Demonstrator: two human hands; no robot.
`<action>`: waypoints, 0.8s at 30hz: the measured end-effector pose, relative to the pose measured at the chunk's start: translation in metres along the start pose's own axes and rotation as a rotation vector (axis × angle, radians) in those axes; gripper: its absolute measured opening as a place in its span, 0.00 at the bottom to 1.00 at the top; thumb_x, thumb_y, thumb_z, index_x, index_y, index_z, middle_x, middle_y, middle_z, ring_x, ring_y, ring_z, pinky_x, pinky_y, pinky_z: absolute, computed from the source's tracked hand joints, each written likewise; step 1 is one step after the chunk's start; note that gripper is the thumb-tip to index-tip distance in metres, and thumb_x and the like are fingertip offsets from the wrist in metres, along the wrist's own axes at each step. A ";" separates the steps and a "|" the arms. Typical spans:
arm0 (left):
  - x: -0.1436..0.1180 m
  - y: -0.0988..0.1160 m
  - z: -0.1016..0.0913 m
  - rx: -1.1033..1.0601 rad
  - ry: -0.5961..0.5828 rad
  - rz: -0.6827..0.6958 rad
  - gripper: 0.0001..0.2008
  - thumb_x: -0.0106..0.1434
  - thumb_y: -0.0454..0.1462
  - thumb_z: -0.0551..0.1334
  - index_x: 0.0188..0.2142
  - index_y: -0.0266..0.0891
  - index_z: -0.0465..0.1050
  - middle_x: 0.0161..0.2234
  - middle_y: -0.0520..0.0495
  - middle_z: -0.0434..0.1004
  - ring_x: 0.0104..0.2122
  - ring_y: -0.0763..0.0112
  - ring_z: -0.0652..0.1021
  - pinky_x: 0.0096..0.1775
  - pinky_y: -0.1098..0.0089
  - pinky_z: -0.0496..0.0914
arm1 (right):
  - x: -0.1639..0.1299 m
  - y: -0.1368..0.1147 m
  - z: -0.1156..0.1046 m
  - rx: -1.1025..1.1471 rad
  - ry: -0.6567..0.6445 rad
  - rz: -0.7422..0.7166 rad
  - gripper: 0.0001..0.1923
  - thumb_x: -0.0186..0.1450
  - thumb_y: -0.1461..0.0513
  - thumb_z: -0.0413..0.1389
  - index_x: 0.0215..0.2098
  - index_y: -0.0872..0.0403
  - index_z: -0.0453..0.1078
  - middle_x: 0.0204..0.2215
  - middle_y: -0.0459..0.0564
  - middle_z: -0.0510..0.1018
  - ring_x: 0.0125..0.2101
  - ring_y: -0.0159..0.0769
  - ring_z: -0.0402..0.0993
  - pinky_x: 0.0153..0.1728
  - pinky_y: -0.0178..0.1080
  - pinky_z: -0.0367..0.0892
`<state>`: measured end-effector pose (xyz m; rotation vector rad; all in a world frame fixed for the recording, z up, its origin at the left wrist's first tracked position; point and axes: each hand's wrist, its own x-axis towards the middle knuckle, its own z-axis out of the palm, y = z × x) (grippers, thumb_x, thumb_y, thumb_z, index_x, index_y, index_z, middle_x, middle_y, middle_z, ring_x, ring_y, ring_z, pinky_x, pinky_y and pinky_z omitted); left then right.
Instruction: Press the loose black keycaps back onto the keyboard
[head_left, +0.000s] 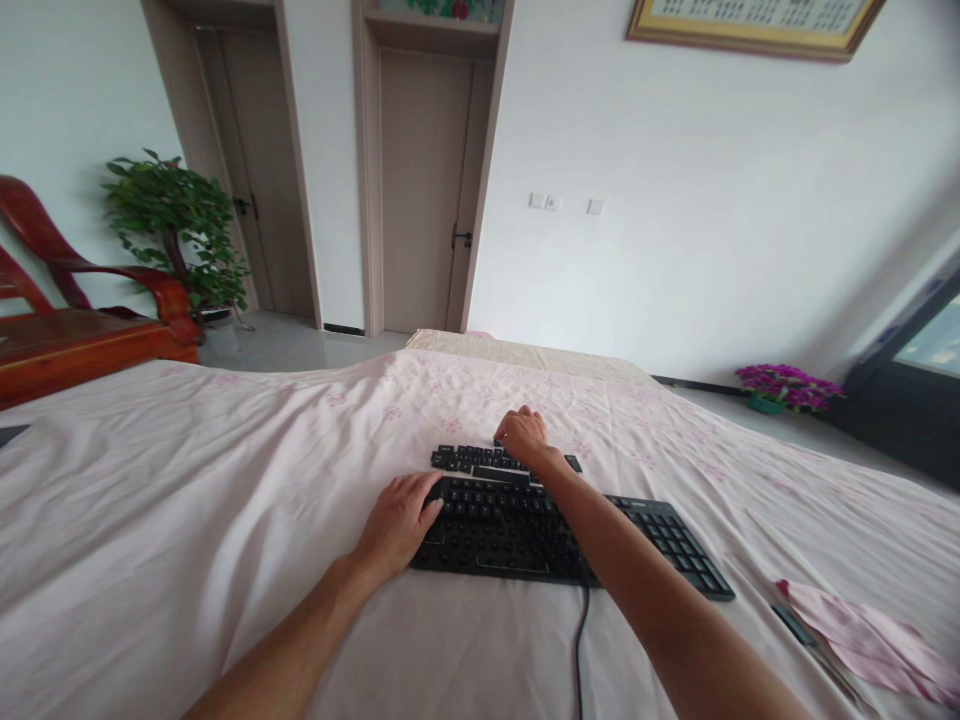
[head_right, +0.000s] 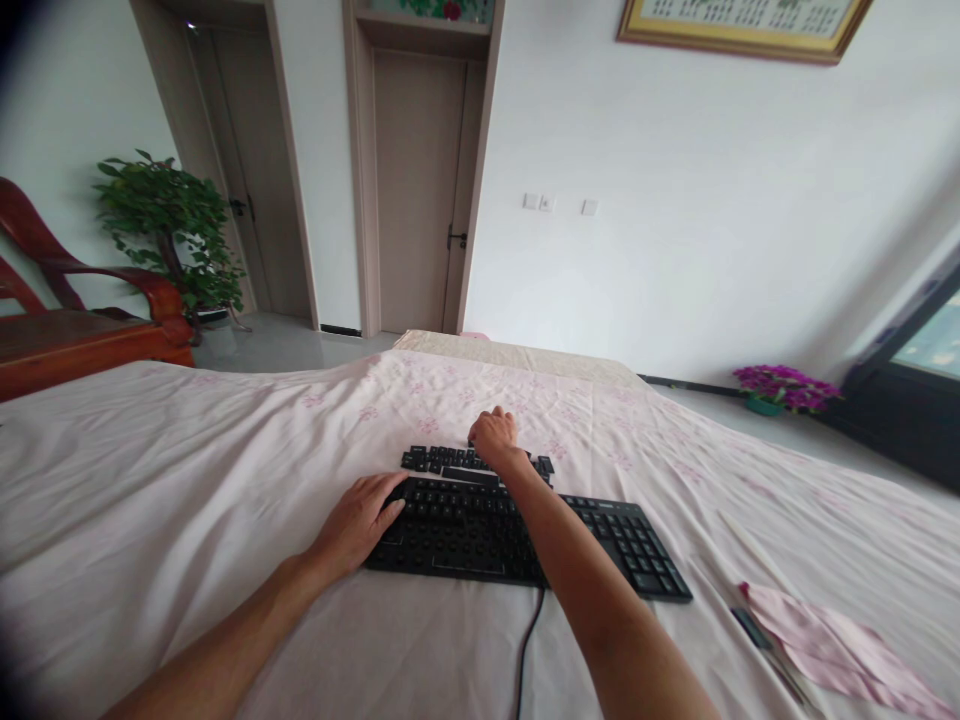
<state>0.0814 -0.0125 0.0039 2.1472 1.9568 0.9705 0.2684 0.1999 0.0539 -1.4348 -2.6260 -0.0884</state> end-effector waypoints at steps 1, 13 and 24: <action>0.000 0.000 0.000 0.001 -0.001 0.000 0.19 0.66 0.40 0.53 0.56 0.43 0.65 0.54 0.45 0.71 0.52 0.61 0.70 0.55 0.58 0.63 | 0.002 0.000 0.001 -0.009 -0.006 0.001 0.10 0.59 0.65 0.56 0.32 0.47 0.80 0.41 0.50 0.80 0.47 0.43 0.62 0.44 0.41 0.51; 0.000 0.001 -0.001 0.008 -0.004 -0.007 0.19 0.67 0.40 0.53 0.56 0.42 0.65 0.54 0.45 0.72 0.52 0.62 0.70 0.55 0.59 0.62 | 0.011 -0.007 0.006 -0.064 -0.065 0.031 0.08 0.58 0.61 0.61 0.35 0.49 0.80 0.37 0.52 0.81 0.48 0.44 0.62 0.45 0.41 0.49; 0.000 -0.001 0.000 0.009 0.000 0.011 0.19 0.67 0.40 0.52 0.56 0.42 0.65 0.54 0.45 0.72 0.53 0.61 0.70 0.55 0.59 0.63 | -0.018 -0.018 -0.022 0.008 0.008 0.009 0.10 0.61 0.58 0.58 0.39 0.46 0.79 0.39 0.48 0.80 0.48 0.42 0.62 0.46 0.39 0.50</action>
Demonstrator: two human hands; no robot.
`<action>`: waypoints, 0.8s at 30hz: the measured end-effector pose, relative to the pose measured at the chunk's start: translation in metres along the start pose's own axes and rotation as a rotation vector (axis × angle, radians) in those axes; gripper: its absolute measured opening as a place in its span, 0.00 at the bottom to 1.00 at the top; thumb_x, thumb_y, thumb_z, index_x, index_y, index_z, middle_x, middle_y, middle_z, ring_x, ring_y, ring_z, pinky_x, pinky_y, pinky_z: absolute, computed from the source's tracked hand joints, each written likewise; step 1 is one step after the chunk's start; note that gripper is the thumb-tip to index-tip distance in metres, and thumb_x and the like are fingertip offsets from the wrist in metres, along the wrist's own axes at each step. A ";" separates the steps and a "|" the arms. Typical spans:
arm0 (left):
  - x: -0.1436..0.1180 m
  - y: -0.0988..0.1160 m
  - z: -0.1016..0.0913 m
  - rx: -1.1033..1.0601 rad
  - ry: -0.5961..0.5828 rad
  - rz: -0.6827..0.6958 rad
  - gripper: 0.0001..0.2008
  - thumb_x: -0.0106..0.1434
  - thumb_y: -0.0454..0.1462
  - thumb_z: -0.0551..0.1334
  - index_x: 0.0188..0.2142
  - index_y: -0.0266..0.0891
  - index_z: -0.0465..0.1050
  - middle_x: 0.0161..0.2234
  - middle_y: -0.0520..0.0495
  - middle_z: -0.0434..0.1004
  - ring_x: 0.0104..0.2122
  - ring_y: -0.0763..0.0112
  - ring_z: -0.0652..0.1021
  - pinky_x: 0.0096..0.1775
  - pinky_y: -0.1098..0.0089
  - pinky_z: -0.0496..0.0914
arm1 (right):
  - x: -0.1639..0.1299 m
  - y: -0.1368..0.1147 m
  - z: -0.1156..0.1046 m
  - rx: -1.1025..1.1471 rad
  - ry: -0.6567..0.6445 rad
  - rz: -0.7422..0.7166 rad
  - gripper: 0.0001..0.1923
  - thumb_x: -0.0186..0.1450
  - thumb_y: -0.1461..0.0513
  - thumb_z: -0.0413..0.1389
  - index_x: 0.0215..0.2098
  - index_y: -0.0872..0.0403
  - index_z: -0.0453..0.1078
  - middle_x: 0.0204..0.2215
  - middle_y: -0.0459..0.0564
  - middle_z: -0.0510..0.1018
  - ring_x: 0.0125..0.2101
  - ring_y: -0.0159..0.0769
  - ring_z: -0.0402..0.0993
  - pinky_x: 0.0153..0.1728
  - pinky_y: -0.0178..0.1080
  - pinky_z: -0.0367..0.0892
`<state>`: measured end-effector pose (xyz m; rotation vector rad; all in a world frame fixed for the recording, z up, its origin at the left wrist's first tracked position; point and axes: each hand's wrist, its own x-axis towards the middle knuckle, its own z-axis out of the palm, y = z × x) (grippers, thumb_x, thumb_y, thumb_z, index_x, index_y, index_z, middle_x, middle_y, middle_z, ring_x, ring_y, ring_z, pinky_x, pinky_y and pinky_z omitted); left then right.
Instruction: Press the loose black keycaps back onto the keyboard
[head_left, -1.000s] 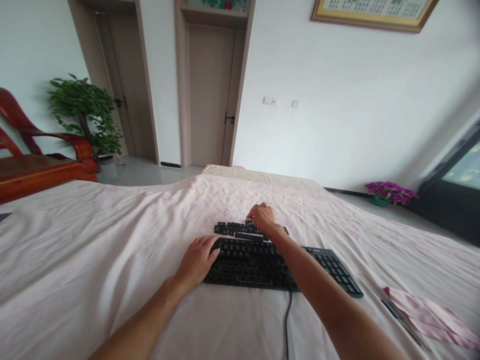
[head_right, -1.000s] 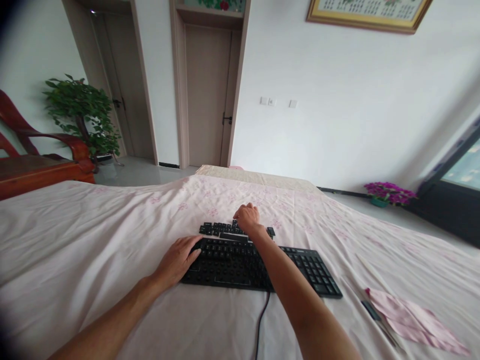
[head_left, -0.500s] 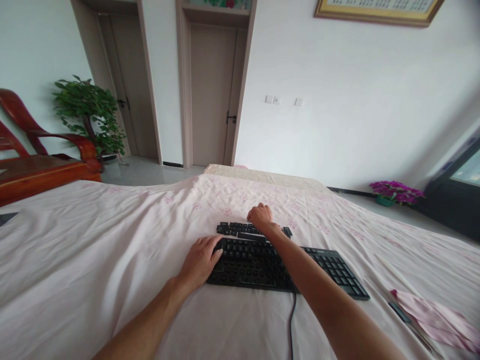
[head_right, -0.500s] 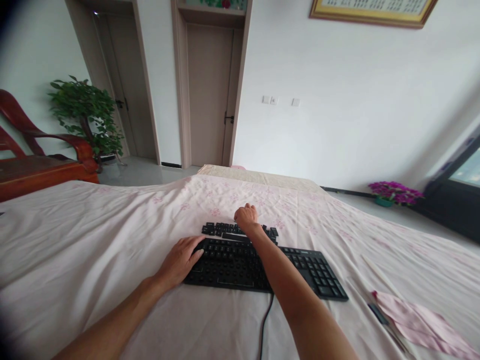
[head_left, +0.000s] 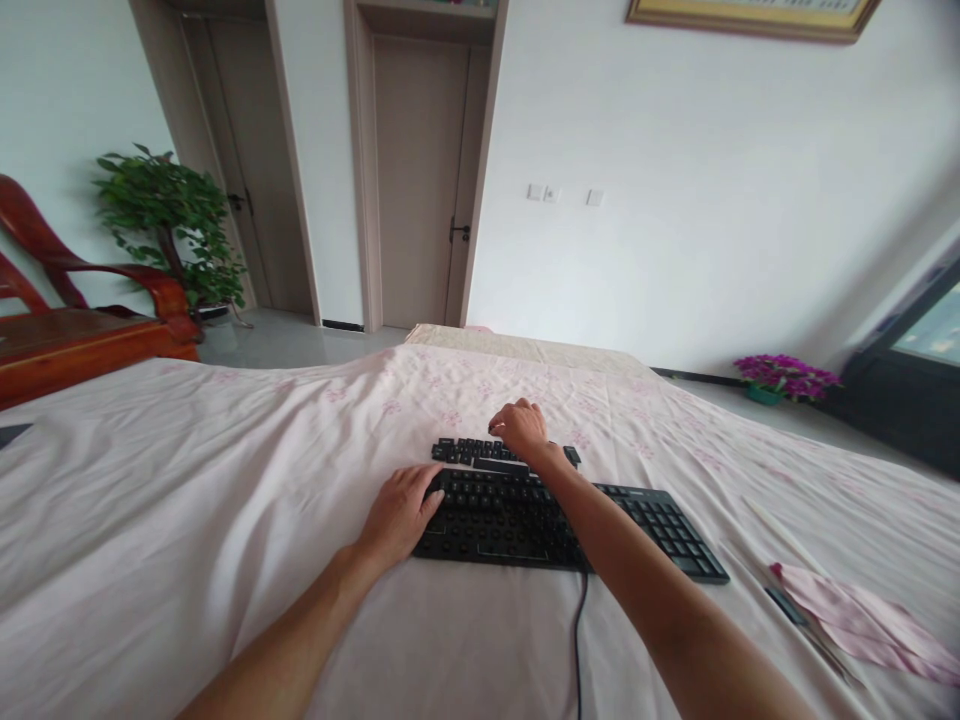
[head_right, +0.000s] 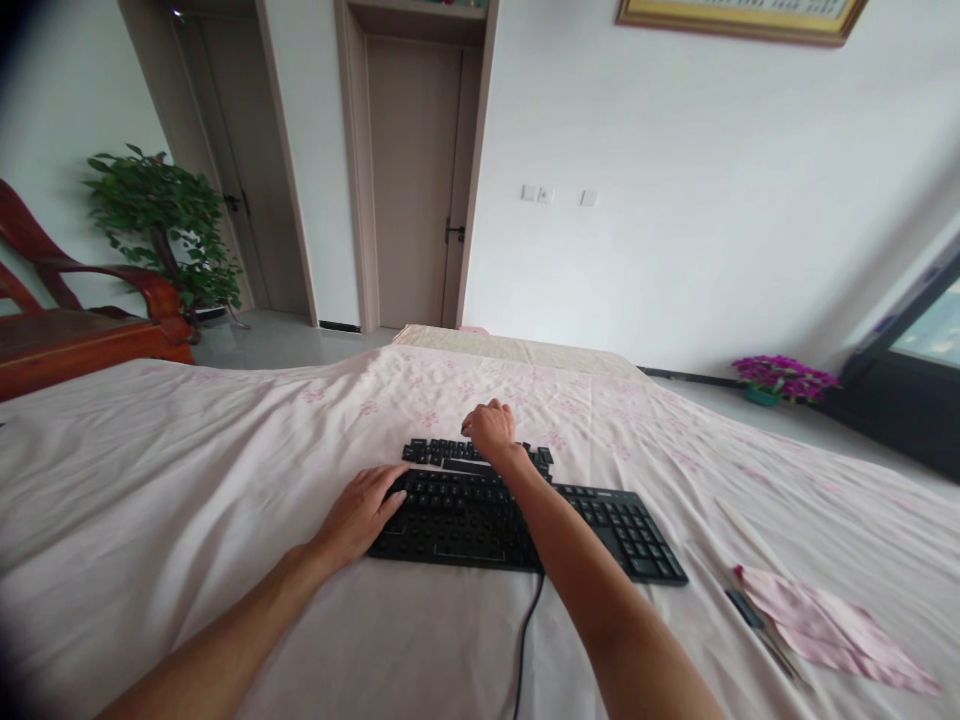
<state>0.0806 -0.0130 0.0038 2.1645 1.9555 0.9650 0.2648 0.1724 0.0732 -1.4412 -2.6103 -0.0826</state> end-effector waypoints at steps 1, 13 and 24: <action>0.000 -0.001 0.000 0.000 -0.001 0.005 0.19 0.67 0.40 0.52 0.56 0.42 0.65 0.54 0.45 0.71 0.53 0.61 0.70 0.55 0.59 0.63 | -0.008 -0.001 -0.004 0.019 0.024 -0.014 0.10 0.62 0.57 0.57 0.40 0.45 0.78 0.41 0.46 0.79 0.48 0.41 0.62 0.47 0.39 0.51; -0.001 -0.001 0.001 -0.001 0.009 0.028 0.19 0.67 0.40 0.52 0.56 0.42 0.64 0.54 0.44 0.71 0.53 0.62 0.70 0.56 0.58 0.63 | -0.132 -0.004 -0.008 0.265 0.232 -0.162 0.07 0.63 0.58 0.58 0.38 0.44 0.78 0.37 0.45 0.79 0.41 0.38 0.67 0.44 0.39 0.58; -0.002 0.000 0.001 -0.007 0.015 0.036 0.19 0.67 0.39 0.52 0.57 0.42 0.64 0.54 0.45 0.72 0.52 0.62 0.70 0.55 0.59 0.63 | -0.149 -0.001 0.004 0.187 0.198 -0.137 0.08 0.64 0.57 0.57 0.40 0.43 0.78 0.37 0.47 0.77 0.40 0.39 0.65 0.43 0.41 0.58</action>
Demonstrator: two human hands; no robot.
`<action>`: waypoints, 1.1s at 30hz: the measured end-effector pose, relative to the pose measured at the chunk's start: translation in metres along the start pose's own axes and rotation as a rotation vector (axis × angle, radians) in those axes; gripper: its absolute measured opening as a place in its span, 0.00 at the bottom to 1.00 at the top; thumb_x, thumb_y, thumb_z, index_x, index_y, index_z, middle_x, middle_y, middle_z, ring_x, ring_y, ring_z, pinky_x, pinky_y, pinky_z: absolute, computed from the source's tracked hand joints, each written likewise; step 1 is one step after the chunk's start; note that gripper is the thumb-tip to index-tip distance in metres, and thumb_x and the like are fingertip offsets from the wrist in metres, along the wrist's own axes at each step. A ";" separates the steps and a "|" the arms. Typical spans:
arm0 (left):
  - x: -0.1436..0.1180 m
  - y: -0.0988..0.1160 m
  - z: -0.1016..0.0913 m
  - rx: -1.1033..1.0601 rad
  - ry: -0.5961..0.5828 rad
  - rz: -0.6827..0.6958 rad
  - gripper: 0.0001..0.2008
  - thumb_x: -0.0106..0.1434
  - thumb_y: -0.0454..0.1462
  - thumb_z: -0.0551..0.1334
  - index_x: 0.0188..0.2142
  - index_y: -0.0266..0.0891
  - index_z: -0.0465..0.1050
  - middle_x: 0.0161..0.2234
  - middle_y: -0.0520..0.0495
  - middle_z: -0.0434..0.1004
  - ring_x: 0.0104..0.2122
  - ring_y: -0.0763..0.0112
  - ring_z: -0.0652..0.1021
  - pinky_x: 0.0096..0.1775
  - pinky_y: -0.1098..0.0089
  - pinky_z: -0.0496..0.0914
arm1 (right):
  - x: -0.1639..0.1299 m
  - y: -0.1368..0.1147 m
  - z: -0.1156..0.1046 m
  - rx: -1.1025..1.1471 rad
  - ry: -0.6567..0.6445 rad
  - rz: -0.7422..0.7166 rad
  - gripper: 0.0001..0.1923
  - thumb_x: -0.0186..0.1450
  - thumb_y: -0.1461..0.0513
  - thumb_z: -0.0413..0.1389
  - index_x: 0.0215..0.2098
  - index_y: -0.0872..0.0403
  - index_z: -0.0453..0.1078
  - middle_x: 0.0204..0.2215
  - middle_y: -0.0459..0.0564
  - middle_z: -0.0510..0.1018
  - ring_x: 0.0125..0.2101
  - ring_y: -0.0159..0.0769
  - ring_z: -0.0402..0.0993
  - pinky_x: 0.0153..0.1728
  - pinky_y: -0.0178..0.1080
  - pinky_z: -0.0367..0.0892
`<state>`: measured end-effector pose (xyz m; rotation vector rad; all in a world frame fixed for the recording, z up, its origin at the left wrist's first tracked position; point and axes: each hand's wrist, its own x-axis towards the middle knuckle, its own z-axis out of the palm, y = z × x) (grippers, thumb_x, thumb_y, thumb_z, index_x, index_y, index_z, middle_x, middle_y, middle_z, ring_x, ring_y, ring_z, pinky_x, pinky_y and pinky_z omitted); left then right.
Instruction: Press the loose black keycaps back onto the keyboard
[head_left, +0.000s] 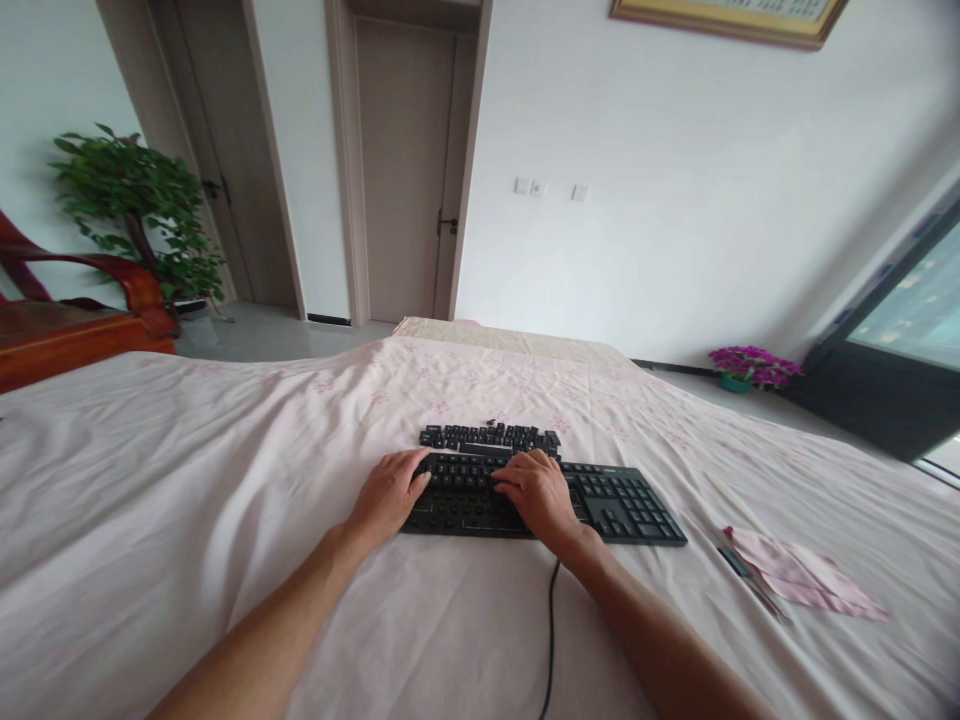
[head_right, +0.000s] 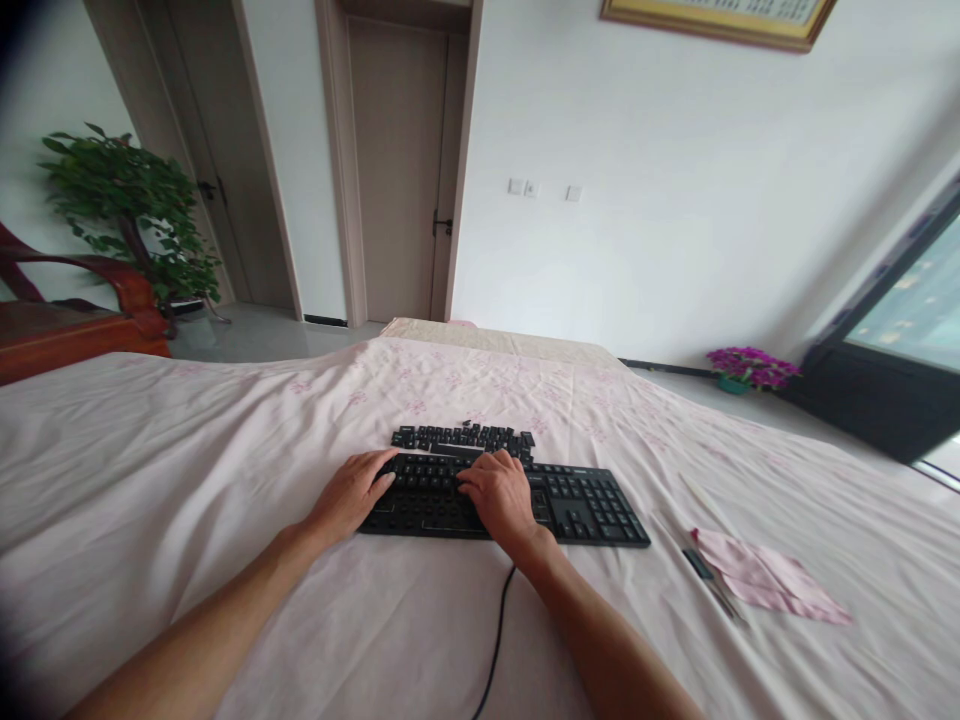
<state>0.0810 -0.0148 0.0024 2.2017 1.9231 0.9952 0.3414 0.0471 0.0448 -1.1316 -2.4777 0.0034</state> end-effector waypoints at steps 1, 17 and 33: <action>0.000 0.000 0.000 0.002 -0.002 0.000 0.19 0.67 0.39 0.52 0.57 0.42 0.64 0.54 0.45 0.72 0.52 0.62 0.70 0.56 0.59 0.63 | 0.000 -0.001 0.000 -0.006 -0.001 -0.005 0.08 0.64 0.56 0.57 0.40 0.43 0.78 0.37 0.47 0.77 0.40 0.39 0.65 0.42 0.41 0.58; 0.000 -0.003 0.003 0.002 0.008 0.012 0.19 0.67 0.39 0.52 0.56 0.42 0.64 0.54 0.45 0.72 0.53 0.62 0.70 0.56 0.59 0.63 | 0.002 -0.007 -0.004 -0.101 -0.038 -0.103 0.10 0.67 0.57 0.53 0.37 0.45 0.77 0.33 0.47 0.75 0.38 0.37 0.64 0.38 0.39 0.53; 0.000 -0.005 0.005 0.008 0.004 0.015 0.19 0.67 0.40 0.52 0.57 0.43 0.64 0.54 0.46 0.72 0.53 0.63 0.70 0.56 0.59 0.62 | -0.007 -0.022 -0.008 -0.296 -0.136 -0.179 0.13 0.62 0.70 0.51 0.42 0.51 0.71 0.35 0.53 0.73 0.39 0.41 0.62 0.38 0.42 0.51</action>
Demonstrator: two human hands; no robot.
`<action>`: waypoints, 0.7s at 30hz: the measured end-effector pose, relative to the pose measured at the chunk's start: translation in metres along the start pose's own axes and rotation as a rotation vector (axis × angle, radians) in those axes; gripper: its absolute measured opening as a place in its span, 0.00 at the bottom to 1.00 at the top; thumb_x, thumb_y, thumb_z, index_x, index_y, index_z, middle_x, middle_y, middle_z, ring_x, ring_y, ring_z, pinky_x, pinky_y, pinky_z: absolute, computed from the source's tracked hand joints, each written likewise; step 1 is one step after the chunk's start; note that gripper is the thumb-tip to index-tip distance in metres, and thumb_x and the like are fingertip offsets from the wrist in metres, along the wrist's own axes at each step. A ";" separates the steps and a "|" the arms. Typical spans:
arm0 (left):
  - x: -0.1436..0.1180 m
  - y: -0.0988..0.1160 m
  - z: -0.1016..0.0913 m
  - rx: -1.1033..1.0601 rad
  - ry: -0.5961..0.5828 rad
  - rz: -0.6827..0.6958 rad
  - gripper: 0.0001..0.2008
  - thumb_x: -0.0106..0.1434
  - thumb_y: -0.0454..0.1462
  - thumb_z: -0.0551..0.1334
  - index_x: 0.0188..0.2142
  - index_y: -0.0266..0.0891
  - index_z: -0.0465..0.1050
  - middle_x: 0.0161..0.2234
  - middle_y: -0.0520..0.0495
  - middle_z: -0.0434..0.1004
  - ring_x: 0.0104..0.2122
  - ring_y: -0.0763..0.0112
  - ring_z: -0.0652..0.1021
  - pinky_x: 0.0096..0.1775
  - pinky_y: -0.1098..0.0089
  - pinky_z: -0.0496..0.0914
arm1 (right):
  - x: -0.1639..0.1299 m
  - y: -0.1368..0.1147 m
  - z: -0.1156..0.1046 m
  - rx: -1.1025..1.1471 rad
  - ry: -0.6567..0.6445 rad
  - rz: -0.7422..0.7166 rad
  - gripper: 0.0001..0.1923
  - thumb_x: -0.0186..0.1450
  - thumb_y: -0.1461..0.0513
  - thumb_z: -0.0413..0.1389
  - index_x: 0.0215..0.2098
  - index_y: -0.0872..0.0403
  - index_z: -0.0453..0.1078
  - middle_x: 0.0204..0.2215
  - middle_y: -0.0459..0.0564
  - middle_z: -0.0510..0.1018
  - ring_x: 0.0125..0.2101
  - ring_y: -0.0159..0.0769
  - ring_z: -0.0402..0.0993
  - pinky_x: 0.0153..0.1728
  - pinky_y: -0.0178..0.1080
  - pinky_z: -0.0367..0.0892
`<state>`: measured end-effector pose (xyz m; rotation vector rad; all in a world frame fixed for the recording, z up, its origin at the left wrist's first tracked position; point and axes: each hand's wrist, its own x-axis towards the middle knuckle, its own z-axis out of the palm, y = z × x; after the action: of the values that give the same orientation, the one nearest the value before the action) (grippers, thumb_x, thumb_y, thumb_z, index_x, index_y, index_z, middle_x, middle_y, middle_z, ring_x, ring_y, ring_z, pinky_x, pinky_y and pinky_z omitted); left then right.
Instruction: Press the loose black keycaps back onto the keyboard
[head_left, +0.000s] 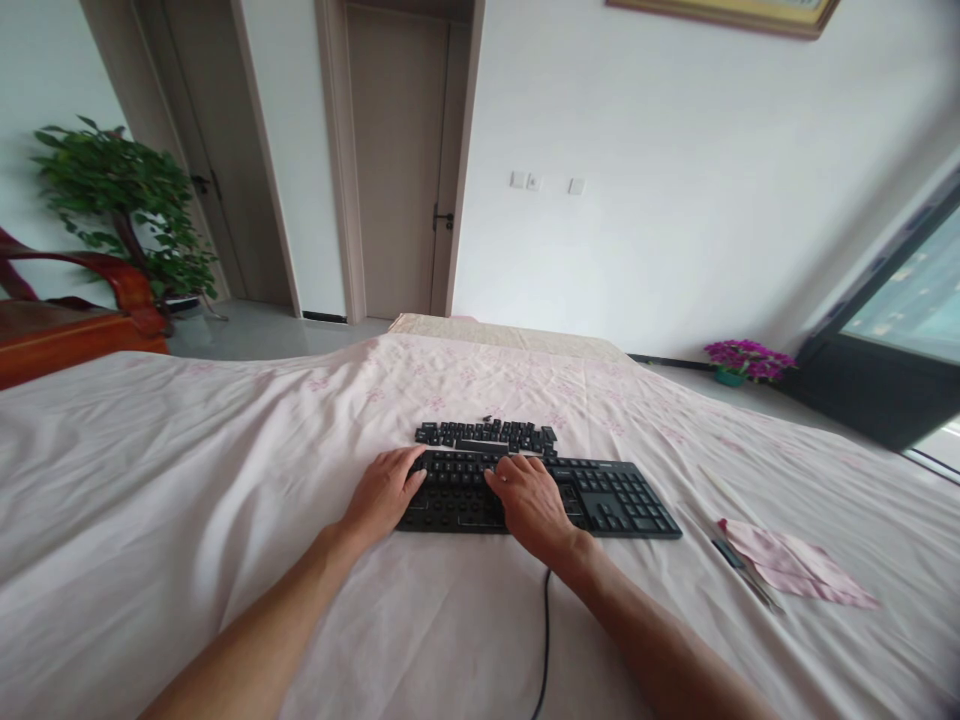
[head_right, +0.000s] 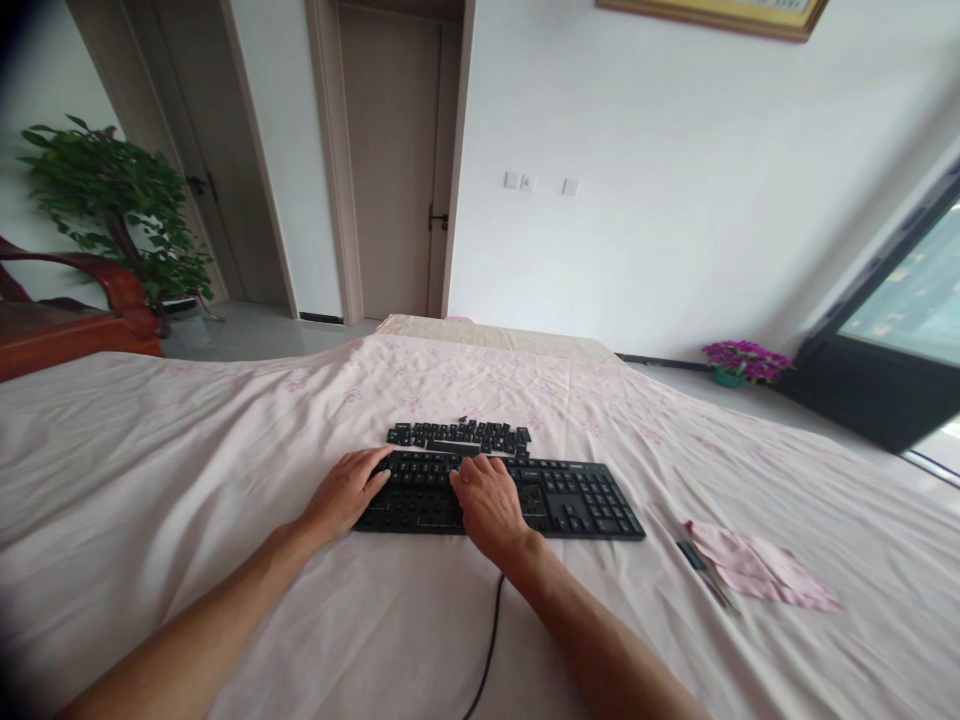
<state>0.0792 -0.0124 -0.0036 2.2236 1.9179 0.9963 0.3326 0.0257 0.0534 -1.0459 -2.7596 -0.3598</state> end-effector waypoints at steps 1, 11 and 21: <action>0.000 0.000 0.000 0.003 0.000 0.000 0.19 0.67 0.40 0.52 0.57 0.43 0.64 0.54 0.46 0.72 0.53 0.63 0.70 0.56 0.60 0.62 | 0.000 -0.002 0.000 -0.012 -0.006 -0.006 0.12 0.62 0.70 0.51 0.41 0.52 0.71 0.36 0.54 0.73 0.39 0.41 0.62 0.37 0.42 0.51; -0.001 -0.002 0.002 0.017 0.001 0.007 0.19 0.68 0.40 0.51 0.57 0.41 0.64 0.53 0.44 0.72 0.53 0.62 0.70 0.56 0.59 0.63 | -0.006 0.007 0.008 0.175 0.045 0.090 0.19 0.64 0.70 0.49 0.45 0.46 0.75 0.36 0.49 0.75 0.38 0.37 0.65 0.37 0.39 0.54; 0.000 -0.004 0.003 0.006 0.018 0.010 0.19 0.67 0.41 0.52 0.57 0.43 0.64 0.53 0.45 0.72 0.52 0.62 0.71 0.54 0.59 0.64 | 0.016 0.049 0.019 0.352 0.208 0.319 0.20 0.62 0.68 0.49 0.44 0.44 0.77 0.40 0.44 0.79 0.41 0.35 0.70 0.46 0.36 0.60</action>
<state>0.0776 -0.0104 -0.0079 2.2377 1.9206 1.0166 0.3520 0.0763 0.0473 -1.2423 -2.3088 0.0581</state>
